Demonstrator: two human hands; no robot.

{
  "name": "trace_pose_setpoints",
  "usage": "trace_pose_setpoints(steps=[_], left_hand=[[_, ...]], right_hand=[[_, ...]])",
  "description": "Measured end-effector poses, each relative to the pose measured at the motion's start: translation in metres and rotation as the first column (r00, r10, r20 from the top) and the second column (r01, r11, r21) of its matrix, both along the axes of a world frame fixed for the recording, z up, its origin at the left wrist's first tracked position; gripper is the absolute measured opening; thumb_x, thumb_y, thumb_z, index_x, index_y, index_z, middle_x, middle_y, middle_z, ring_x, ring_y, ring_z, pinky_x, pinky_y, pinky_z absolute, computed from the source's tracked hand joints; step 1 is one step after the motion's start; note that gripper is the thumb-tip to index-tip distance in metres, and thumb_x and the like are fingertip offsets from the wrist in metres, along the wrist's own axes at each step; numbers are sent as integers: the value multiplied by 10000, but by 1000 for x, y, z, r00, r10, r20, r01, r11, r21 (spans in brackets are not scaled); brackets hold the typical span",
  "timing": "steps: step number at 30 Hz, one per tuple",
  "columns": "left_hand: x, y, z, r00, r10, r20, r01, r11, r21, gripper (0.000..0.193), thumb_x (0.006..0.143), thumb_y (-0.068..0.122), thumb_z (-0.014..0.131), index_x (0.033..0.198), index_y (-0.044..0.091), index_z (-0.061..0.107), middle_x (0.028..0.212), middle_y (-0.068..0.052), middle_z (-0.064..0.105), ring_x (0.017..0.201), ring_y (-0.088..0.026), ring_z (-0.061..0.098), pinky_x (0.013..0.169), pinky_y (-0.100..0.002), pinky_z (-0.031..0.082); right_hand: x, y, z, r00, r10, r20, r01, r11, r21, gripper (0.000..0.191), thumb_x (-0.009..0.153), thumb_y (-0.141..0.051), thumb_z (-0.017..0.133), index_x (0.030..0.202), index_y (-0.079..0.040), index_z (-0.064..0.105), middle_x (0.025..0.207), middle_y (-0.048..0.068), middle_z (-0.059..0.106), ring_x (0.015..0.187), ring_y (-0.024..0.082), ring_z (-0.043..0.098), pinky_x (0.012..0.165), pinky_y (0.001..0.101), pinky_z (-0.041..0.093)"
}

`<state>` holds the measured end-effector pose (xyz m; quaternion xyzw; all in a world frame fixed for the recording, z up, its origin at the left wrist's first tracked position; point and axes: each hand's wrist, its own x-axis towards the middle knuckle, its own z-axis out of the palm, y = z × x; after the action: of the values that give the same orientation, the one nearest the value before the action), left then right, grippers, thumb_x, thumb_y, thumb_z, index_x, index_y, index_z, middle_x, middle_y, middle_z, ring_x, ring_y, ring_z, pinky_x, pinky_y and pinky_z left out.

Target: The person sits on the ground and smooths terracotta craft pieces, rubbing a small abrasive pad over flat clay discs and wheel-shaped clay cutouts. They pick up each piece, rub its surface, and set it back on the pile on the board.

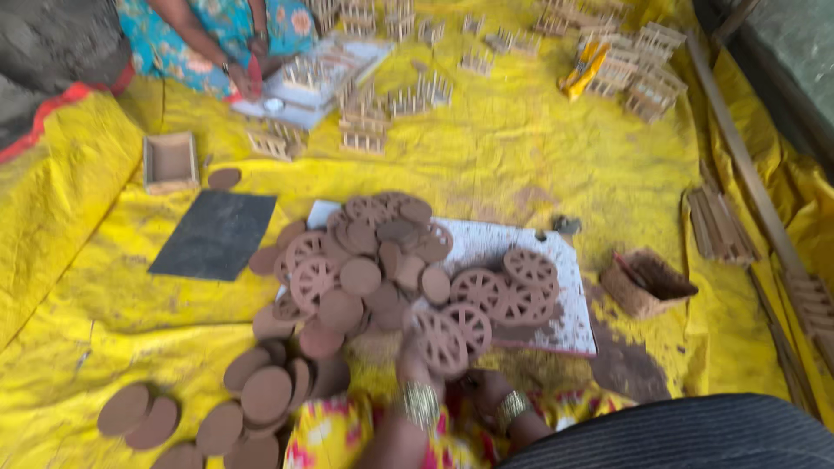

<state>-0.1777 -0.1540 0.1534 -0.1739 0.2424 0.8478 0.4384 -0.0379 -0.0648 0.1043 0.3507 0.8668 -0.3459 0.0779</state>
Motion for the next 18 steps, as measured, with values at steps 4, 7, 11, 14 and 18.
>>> trace_pose_setpoints(steps=[4, 7, 11, 14, 18], left_hand=[[39, -7, -26, 976, -197, -98, 189, 978, -86, 559, 819, 141, 691, 1361, 46, 593, 1127, -166, 723, 993, -288, 720, 782, -401, 617], [30, 20, -52, 950, -228, -213, 175, 955, -240, 521, 870, 226, 739, 1324, -17, 656, 1136, -141, 738, 1006, -255, 702, 807, -377, 591], [3, 44, -83, 985, -97, -141, 68, 979, -195, 456, 832, 213, 717, 1262, 86, 634, 1146, -68, 736, 1039, -210, 717, 870, -384, 605], [-15, 54, -102, 948, -208, -242, 152, 961, -233, 398, 826, 161, 734, 1196, 26, 677, 1106, -105, 730, 967, -238, 694, 784, -390, 571], [-15, 59, -126, 920, -203, -335, 125, 963, -240, 353, 840, 134, 698, 1154, -19, 644, 1067, -145, 716, 926, -283, 703, 735, -420, 585]], right_hand=[[-10, 24, -10, 966, -254, -37, 256, 966, 39, 370, 923, -331, 611, 1255, -203, 715, 1074, 175, 796, 961, 262, 795, 918, 374, 624], [-9, 36, -21, 902, -308, -303, 311, 950, -41, 436, 918, -204, 619, 1349, -138, 636, 1152, 166, 778, 1020, 247, 770, 913, 381, 609], [-20, 55, 13, 683, -247, -687, 310, 950, -34, 397, 1049, -126, 482, 1429, -73, 587, 1330, 142, 687, 1160, 209, 693, 964, 355, 577], [-36, 64, 95, 676, -162, -718, 343, 933, 112, 343, 1035, -121, 609, 1365, -59, 676, 1105, 162, 749, 984, 233, 710, 848, 346, 565], [-44, 48, 226, 423, 238, -874, 139, 936, 322, 417, 1048, -34, 583, 1464, -24, 552, 1298, 177, 709, 1132, 219, 695, 964, 329, 547]])
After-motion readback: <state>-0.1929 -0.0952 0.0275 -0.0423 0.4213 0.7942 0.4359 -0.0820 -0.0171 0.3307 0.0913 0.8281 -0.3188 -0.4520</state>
